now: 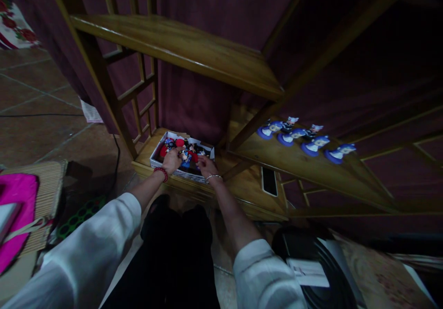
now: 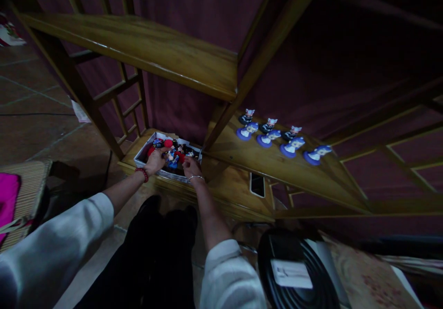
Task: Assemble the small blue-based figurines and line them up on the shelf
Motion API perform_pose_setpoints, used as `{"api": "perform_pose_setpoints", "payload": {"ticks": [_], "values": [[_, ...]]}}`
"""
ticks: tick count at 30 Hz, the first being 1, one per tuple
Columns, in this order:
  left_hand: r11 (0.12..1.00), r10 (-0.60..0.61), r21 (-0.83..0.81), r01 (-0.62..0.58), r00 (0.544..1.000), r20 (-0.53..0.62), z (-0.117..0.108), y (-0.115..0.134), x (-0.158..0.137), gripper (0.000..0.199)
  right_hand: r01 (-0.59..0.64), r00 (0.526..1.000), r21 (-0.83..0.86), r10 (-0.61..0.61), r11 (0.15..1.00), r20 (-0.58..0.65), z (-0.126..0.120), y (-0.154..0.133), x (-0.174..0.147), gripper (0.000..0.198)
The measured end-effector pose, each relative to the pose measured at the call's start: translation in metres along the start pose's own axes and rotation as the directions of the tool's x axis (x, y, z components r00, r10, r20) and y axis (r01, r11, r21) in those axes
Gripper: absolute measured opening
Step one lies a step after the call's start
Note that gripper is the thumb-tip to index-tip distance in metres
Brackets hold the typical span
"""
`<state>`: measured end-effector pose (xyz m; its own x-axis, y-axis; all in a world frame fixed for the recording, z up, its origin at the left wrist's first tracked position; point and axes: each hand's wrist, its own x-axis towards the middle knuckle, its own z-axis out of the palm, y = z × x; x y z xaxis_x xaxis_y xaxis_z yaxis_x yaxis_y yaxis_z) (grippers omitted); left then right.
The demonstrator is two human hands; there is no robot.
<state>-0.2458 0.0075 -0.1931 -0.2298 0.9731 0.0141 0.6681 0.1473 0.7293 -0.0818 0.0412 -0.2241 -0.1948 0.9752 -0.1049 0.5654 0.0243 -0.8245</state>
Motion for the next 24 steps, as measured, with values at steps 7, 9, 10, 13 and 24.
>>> {"api": "perform_pose_setpoints", "payload": {"ticks": [7,9,10,13,24], "values": [[0.995,0.052,-0.087,-0.041,0.991,0.122,0.012,0.018,-0.004,0.036,0.124,0.992,0.147,-0.123,0.981,-0.01,-0.002,-0.006,-0.009,0.031],[0.994,0.065,-0.095,-0.052,0.987,0.144,0.016,0.024,-0.006,0.036,0.133,0.991,0.129,-0.133,0.983,-0.008,0.0,-0.005,-0.009,0.032],[0.994,0.068,-0.095,-0.054,0.986,0.152,0.017,0.025,-0.006,0.037,0.128,0.992,0.115,-0.128,0.985,-0.015,0.001,-0.004,-0.009,0.032],[0.996,0.059,-0.076,-0.047,0.985,0.163,0.02,0.026,-0.005,0.04,0.089,0.995,0.057,-0.086,0.994,-0.051,0.001,-0.002,-0.007,0.028],[0.984,0.026,0.156,-0.084,0.939,0.342,0.027,0.018,0.0,0.031,-0.02,0.947,-0.291,-0.075,0.957,-0.312,-0.016,-0.02,-0.005,0.027]]}}
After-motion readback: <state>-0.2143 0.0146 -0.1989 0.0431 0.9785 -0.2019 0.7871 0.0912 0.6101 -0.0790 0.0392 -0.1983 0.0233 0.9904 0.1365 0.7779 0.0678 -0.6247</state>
